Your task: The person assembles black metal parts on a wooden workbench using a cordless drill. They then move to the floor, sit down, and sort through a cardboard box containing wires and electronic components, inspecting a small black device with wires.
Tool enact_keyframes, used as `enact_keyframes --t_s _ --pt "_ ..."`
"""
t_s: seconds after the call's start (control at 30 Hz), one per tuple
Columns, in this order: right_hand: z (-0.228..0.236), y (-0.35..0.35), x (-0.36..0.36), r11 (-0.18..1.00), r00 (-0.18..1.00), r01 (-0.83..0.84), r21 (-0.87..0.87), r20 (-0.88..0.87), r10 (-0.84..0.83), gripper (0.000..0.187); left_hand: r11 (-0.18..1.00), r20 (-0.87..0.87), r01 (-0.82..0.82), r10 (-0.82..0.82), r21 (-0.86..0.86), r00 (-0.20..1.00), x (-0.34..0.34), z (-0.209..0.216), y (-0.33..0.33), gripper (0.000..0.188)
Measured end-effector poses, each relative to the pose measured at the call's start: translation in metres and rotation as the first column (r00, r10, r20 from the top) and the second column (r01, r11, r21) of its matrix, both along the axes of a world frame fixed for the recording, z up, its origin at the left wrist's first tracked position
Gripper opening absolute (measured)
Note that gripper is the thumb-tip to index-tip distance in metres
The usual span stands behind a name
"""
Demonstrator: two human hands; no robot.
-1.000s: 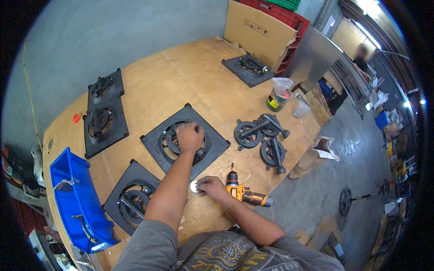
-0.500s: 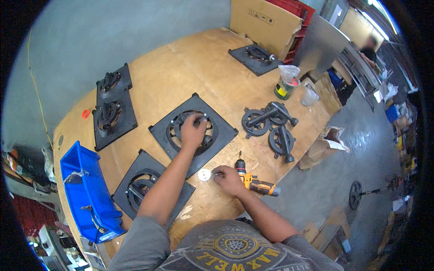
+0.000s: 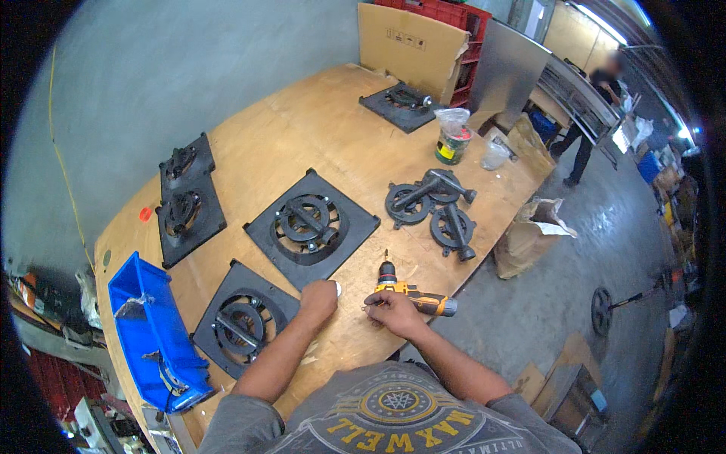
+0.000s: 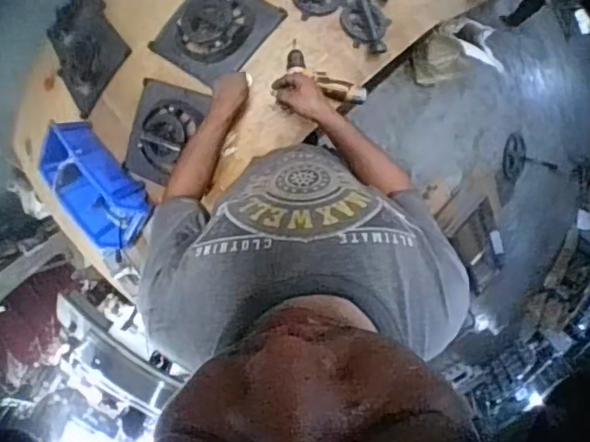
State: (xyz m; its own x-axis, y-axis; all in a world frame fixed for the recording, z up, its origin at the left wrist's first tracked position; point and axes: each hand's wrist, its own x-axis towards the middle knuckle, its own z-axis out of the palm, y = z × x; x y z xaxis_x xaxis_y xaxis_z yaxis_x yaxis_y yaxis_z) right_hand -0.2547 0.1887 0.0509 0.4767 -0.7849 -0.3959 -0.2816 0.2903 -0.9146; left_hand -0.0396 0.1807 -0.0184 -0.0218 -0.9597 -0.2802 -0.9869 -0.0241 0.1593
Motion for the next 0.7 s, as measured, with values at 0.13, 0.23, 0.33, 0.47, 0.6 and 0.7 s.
enact_keyframes --t_s 0.13,0.23,0.33,0.47,0.6,0.7 --pt "-0.012 0.006 -0.014 1.0 0.999 0.026 -0.007 0.039 -0.026 0.029 0.995 0.001 0.03 -0.03 -0.091 1.0 -0.002 -0.01 0.015 0.018" --pt "-0.019 0.005 -0.018 0.999 0.999 0.018 -0.027 0.033 -0.017 0.029 0.989 -0.035 0.014 -0.02 -0.145 0.999 -0.001 -0.01 0.018 0.017" --pt "-0.017 0.012 -0.014 0.999 0.999 0.031 0.004 0.032 -0.032 0.029 0.989 -0.106 -0.039 0.025 -0.139 0.994 0.002 -0.008 0.023 0.018" --pt "-0.012 0.013 -0.015 0.999 0.999 0.047 -0.024 0.014 -0.046 0.028 0.954 -0.409 -0.204 0.1 -0.219 0.907 -0.009 0.022 0.035 0.026" --pt "0.0 0.014 -0.008 0.993 0.99 0.109 -0.034 0.095 -0.105 0.027 0.939 -0.669 -0.309 0.134 -0.149 0.731 -0.02 0.057 0.06 0.031" --pt "0.002 0.016 -0.004 0.993 0.984 0.105 -0.061 0.149 -0.095 0.027 0.932 -0.715 -0.331 0.132 -0.147 0.687 -0.029 0.072 0.071 0.03"
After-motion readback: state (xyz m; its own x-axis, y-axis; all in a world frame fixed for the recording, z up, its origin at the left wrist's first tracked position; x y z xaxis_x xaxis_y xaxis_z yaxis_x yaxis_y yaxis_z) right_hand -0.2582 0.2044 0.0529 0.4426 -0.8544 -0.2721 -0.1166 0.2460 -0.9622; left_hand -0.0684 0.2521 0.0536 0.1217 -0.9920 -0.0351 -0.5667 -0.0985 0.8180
